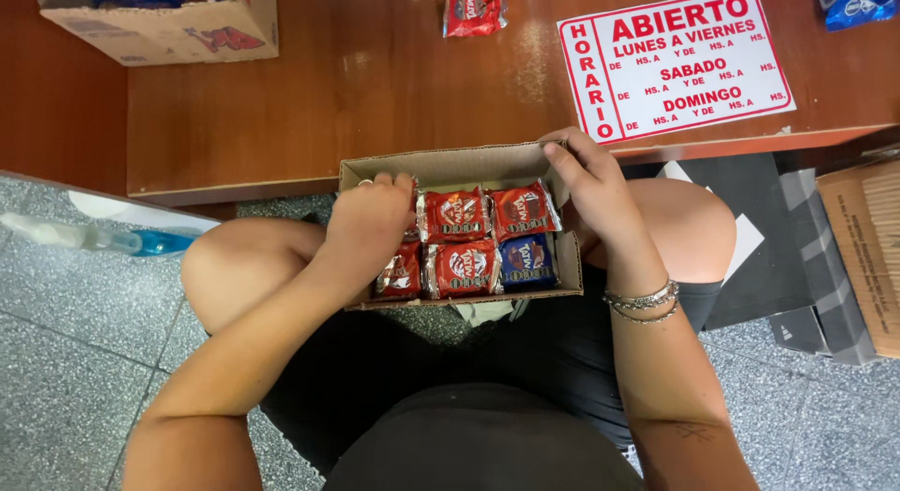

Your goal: The person sits on the floor and packs small, individually wrapped snack packets into a cardboard box. They pick up packets from a pile on a nearby table and arrange them neatly inside the box.

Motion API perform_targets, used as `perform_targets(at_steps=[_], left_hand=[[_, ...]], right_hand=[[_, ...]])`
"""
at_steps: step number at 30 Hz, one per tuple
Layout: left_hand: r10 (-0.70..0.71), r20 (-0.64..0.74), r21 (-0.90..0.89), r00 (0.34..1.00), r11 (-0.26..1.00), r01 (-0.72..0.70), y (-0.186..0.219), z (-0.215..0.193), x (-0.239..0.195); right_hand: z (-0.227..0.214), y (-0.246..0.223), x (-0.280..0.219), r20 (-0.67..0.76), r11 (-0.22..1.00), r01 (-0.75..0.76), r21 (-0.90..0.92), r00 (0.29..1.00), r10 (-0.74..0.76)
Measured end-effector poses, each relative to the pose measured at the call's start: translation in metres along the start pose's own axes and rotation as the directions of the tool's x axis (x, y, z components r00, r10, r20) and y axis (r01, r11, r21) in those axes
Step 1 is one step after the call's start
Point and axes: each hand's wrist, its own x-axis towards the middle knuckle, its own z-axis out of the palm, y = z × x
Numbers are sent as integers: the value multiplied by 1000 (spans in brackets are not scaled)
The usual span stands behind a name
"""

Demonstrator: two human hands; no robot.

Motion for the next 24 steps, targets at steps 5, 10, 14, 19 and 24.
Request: perform_targets(at_steps=[5, 10, 14, 19, 24], left_hand=[[-24, 164, -195, 986, 979, 56, -11, -23, 11], [-10, 77, -405, 997, 914, 40, -27, -82, 89], [66, -57, -496, 996, 864, -86, -28, -40, 185], [-11, 11, -425, 1000, 905, 14, -18, -8, 254], [-34, 272, -349, 962, 928, 132, -24, -2, 260]], right_hand=[[1, 9, 3, 3, 1000, 16, -4, 1000, -16], [1, 4, 2, -4, 999, 34, -3, 999, -34], [2, 9, 3, 28, 999, 33, -17, 999, -33], [1, 9, 2, 25, 999, 43, -2, 999, -43], [-3, -4, -1, 51, 999, -25, -26, 998, 26]])
